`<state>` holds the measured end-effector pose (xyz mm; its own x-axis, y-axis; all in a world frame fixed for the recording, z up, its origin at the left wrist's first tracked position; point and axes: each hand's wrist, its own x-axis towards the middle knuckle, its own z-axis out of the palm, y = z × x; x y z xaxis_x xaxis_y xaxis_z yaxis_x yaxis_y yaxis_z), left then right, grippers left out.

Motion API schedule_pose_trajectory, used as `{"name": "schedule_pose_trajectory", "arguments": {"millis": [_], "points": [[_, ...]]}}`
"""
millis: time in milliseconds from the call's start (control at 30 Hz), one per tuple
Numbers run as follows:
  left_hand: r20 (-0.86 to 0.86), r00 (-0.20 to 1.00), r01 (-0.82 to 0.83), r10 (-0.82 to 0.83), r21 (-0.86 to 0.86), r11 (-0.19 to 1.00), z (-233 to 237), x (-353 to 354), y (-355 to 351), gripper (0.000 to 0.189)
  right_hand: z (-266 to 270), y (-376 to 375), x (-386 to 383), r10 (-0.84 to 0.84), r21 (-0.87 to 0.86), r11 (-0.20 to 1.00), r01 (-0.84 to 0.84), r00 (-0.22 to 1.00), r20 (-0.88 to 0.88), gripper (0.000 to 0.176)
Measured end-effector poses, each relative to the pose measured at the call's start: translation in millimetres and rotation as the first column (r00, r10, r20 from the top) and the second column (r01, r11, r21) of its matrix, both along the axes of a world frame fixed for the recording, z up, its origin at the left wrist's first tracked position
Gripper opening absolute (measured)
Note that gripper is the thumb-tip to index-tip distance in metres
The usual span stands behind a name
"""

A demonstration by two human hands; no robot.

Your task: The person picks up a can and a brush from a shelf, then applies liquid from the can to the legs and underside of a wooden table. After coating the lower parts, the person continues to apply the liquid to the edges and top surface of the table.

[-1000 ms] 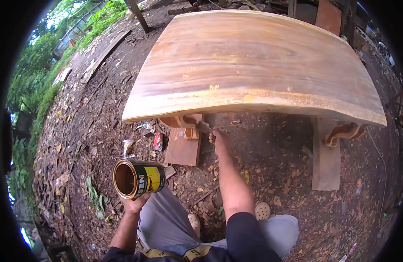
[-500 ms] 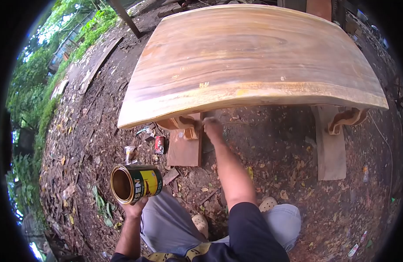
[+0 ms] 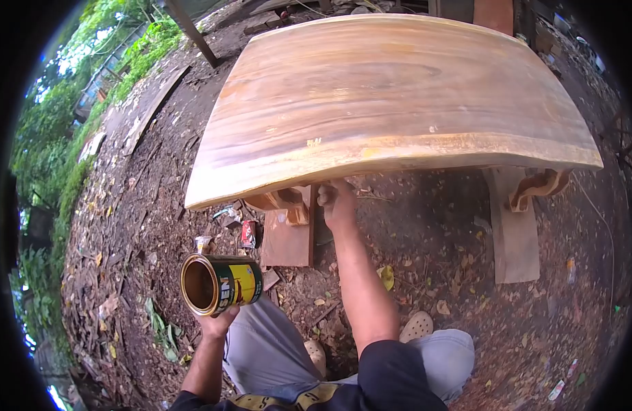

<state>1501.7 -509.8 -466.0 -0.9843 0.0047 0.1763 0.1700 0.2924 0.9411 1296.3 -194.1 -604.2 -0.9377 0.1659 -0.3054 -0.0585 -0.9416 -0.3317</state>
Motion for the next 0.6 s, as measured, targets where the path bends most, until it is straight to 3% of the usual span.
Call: {"name": "schedule_pose_trajectory", "arguments": {"millis": [100, 200, 300, 400, 500, 533, 600], "points": [[0.028, 1.000, -0.004, 0.004, -0.015, 1.000, 2.8, -0.4, 2.9, 0.099, -6.0, -7.0, 7.9, 0.025, -0.035, 0.999, -0.023, 0.998, 0.053, 0.013], [0.004, 1.000, 0.006, -0.006, -0.011, 1.000, 2.0, -2.0, 5.8, 0.099, -29.0, -10.5, 17.6, 0.061, 0.116, 0.990, -0.074, 0.992, 0.115, 0.013], [-0.042, 0.999, 0.035, -0.035, -0.007, 0.999, 8.1, -7.6, 11.4, 0.100, -17.0, -4.2, 23.7, 0.014, -0.102, 0.995, -0.011, 0.999, 0.031, 0.016], [-0.040, 0.999, 0.026, -0.026, -0.012, 1.000, 12.9, -8.2, 20.3, 0.101, -11.4, -20.4, 24.0, 0.002, 0.181, 0.983, -0.021, 0.995, 0.101, 0.016], [-0.098, 0.995, 0.039, -0.036, 0.033, 0.999, 26.7, -14.8, 34.3, 0.101, -4.1, -2.4, 35.9, -0.052, 0.255, 0.967, 0.018, 0.990, 0.128, 0.015], [-0.108, 0.993, 0.039, -0.037, 0.013, 0.999, 26.4, -14.9, 32.3, 0.101, 3.0, -2.3, 41.5, -0.098, 0.205, 0.976, 0.074, 0.989, 0.109, 0.012], [-0.116, 0.993, 0.025, -0.024, 0.007, 1.000, 23.5, -13.6, 29.2, 0.096, 41.4, -18.9, 51.3, -0.085, 0.313, 0.949, 0.050, 0.991, 0.099, 0.012]]}}
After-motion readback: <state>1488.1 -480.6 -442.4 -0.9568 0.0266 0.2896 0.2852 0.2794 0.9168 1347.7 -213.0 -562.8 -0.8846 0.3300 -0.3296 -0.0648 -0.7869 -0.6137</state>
